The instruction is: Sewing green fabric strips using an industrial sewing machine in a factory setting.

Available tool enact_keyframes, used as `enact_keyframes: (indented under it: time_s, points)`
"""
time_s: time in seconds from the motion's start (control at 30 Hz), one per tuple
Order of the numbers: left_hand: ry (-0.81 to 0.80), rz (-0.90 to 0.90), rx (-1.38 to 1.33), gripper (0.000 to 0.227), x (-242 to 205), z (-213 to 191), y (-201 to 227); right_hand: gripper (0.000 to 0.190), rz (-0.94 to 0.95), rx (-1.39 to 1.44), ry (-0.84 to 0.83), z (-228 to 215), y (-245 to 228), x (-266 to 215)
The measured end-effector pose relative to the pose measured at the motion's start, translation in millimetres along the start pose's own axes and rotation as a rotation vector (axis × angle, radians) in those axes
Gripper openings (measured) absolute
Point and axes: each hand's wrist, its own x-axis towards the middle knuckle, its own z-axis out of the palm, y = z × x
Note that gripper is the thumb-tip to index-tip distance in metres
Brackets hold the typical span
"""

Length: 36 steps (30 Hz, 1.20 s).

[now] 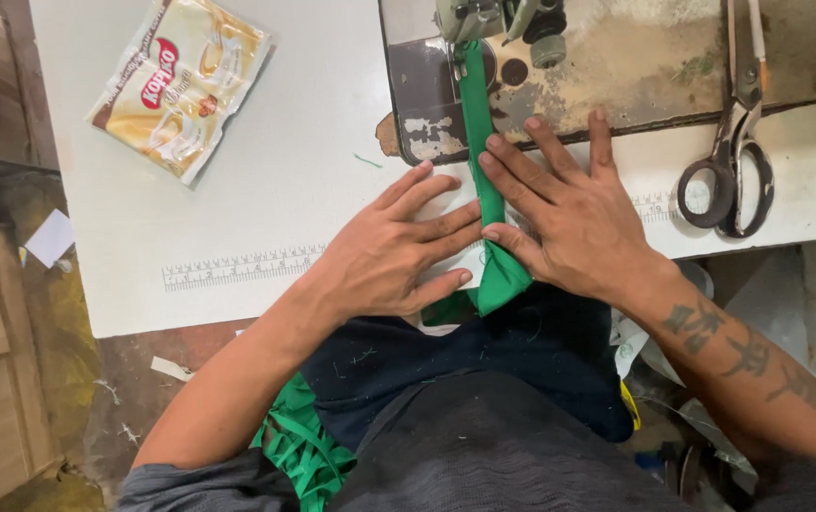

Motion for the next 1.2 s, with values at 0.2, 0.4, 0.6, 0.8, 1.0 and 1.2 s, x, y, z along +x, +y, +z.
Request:
enact_keyframes:
  time_s: [0.2,0.4,0.6,0.8,1.0,1.2]
  points:
    - [0.044,0.013,0.001,0.055,1.9,-4.2,4.5,0.083,-0.031,-0.064,-0.032,-5.8,-5.3,-6.3]
    - [0.017,0.034,0.016,0.054,7.2,-8.2,-22.1,0.089,-0.061,-0.114,-0.079,-10.4,13.4,10.8]
    - [-0.003,0.037,0.012,0.055,15.8,-11.6,-51.4,0.088,-0.079,-0.127,-0.077,-6.3,35.8,32.2]
    - [-0.010,0.033,0.017,0.054,20.5,-11.1,-68.7,0.079,-0.055,0.017,0.014,-6.4,40.3,47.2]
    - [0.021,-0.038,0.045,0.056,18.9,-5.2,-63.6,0.074,0.026,0.158,0.026,12.5,46.0,39.9]
    - [0.634,-0.616,-0.342,0.018,-2.4,-10.5,103.3,0.037,0.317,0.237,0.261,-1.8,-70.7,-18.6]
